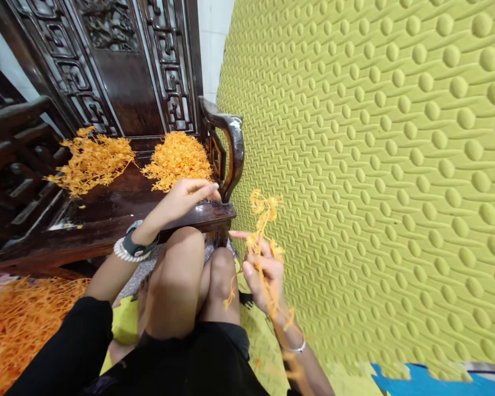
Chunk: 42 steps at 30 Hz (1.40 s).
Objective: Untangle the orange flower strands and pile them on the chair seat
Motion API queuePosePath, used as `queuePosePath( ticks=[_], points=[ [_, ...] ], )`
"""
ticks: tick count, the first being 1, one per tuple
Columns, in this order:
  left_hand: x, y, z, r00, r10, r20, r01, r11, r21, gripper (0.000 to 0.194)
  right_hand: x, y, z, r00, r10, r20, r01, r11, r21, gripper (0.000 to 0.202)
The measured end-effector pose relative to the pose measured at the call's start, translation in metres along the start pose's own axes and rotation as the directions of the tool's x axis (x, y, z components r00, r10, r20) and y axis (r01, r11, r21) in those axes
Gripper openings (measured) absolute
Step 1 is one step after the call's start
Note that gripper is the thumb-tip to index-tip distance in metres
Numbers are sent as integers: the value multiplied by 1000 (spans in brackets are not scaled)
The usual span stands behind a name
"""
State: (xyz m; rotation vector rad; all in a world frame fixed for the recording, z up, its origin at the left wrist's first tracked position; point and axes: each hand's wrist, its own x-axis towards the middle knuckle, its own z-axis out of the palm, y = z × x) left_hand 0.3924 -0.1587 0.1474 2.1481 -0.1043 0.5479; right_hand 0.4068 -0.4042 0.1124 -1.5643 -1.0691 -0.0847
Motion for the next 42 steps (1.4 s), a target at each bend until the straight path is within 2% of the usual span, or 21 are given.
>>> queuePosePath(
  ticks=[2,3,5,7,9,11,13,15,18,21,24,26,28,32,34,36,37,38,40,41,42],
  points=[
    [-16,24,10,973,43,227,2,981,-196,49,3,-2,-2,987,-107,121,123,983,-134,37],
    [-22,32,15,961,60,269,5,972,-235,47,5,-3,-3,973,-137,186,168,971,-167,33],
    [-33,44,23,967,79,242,-16,968,-250,39,8,-4,-4,944,-145,296,220,945,-241,28],
    [-39,50,31,976,66,209,-9,964,-265,37,11,-5,-4,932,-146,333,259,909,-327,29],
    [-41,53,40,973,35,229,44,942,-332,34,13,-6,-3,923,-158,349,300,865,-402,33],
    [-41,54,49,969,4,249,120,868,-481,30,14,-7,-2,920,-152,362,316,834,-453,41],
    [-40,53,58,984,-58,171,157,742,-652,28,15,-7,0,927,-113,358,284,834,-473,46],
    [-39,52,67,983,-180,34,140,622,-770,25,15,-4,3,940,-62,334,225,849,-477,48],
    [-40,54,83,924,-374,-79,132,507,-852,32,16,3,9,955,-44,294,189,853,-487,53],
    [-39,55,96,861,-480,-169,118,512,-851,44,17,9,15,952,-50,303,193,866,-462,60],
    [-30,45,97,798,-491,-348,55,635,-771,40,16,8,20,937,-50,346,205,881,-426,65],
    [-21,32,91,746,-452,-489,-2,733,-680,38,15,7,21,929,-91,358,241,885,-399,66],
    [-14,19,83,709,-402,-580,-37,800,-599,46,15,6,22,929,-120,351,260,886,-385,65],
    [-4,3,70,738,-346,-579,-47,830,-556,59,14,4,29,939,-97,330,228,894,-386,57],
    [2,-6,57,730,-324,-602,-59,847,-528,63,8,-4,33,951,-77,298,189,911,-367,50],
    [11,-21,33,650,-344,-678,-71,860,-505,64,-3,-16,34,965,-77,250,155,938,-311,45],
    [16,-32,17,589,-367,-720,-73,863,-499,63,-10,-23,32,971,-93,221,154,949,-276,43],
    [21,-43,-1,504,-403,-764,-62,865,-497,62,-18,-28,29,976,-115,184,159,956,-245,43],
    [30,-64,-37,409,-401,-820,-4,898,-441,61,-29,-33,19,986,-138,89,155,960,-234,43],
    [34,-74,-50,409,-353,-841,67,931,-359,62,-31,-33,14,990,-138,37,143,956,-255,44],
    [36,-81,-60,441,-298,-847,151,955,-257,61,-31,-30,9,991,-137,-13,127,951,-283,45]
  ],
)
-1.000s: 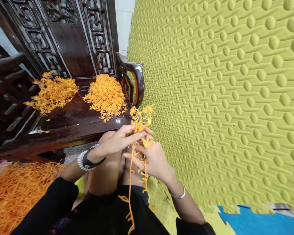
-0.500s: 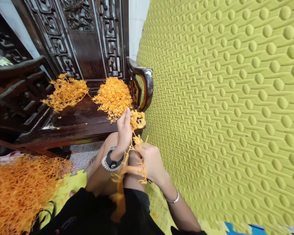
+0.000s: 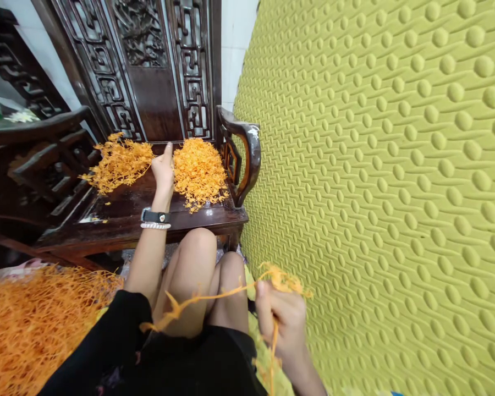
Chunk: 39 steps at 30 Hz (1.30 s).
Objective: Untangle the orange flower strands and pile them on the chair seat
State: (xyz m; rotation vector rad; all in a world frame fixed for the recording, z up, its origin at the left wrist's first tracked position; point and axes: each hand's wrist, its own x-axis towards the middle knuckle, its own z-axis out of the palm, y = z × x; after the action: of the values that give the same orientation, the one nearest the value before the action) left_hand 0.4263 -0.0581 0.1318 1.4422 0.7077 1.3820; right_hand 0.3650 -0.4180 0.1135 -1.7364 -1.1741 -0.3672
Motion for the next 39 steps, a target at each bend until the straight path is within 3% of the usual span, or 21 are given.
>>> queuePosePath(
  ticks=[2,5,8,11,12,13,15,16,17,20,25,29,30,31,32,35,36,37,39],
  points=[
    [9,-8,0,987,90,130,-123,955,271,59,4,12,-4,999,13,-52,-17,998,-67,46],
    [-3,-18,8,926,68,371,-265,816,513,52,16,28,-2,1000,-15,-15,13,989,-149,42],
    [-28,-15,15,892,65,447,-332,766,550,39,25,33,2,998,-50,40,57,981,-185,39],
    [-60,14,9,865,194,463,-413,800,436,32,28,35,3,993,-92,76,105,973,-207,37],
    [-74,27,4,827,232,512,-440,833,334,33,30,36,3,989,-111,93,129,966,-225,36],
    [-88,40,-2,756,257,602,-448,873,191,37,31,37,3,984,-136,113,160,955,-250,35],
    [-117,62,-14,586,252,770,-356,934,-35,59,36,38,3,970,-190,154,231,921,-315,35],
    [-130,68,-18,537,253,805,-321,944,-82,73,39,37,3,958,-228,174,277,898,-343,35],
    [-141,71,-21,516,247,820,-291,951,-104,86,42,37,3,940,-274,202,331,871,-363,34],
    [-164,62,-18,542,181,821,-179,979,-97,105,49,33,2,866,-392,311,492,782,-383,31],
    [-186,43,-2,550,57,833,77,990,-119,72,54,29,0,777,-412,477,606,696,-386,35],
    [-194,45,7,644,-79,761,166,985,-38,65,54,28,1,701,-467,539,689,638,-344,39],
    [-194,46,8,647,-127,752,212,977,-17,69,54,28,1,677,-490,549,713,622,-325,39],
    [-193,47,9,619,-188,763,285,958,5,73,54,28,2,652,-514,557,736,605,-303,40],
    [-191,49,9,553,-255,793,384,923,30,75,54,28,2,628,-536,563,757,588,-284,40],
    [-185,52,4,255,-404,878,653,742,152,76,54,29,4,574,-582,576,799,553,-237,40],
    [-183,52,3,178,-413,893,696,695,182,73,53,30,5,558,-590,584,809,543,-226,40],
    [-181,53,1,133,-400,907,722,666,188,70,52,31,5,544,-592,595,817,534,-216,39],
    [-180,54,1,122,-336,934,734,664,144,59,50,33,6,524,-581,624,827,523,-207,37]
  ],
)
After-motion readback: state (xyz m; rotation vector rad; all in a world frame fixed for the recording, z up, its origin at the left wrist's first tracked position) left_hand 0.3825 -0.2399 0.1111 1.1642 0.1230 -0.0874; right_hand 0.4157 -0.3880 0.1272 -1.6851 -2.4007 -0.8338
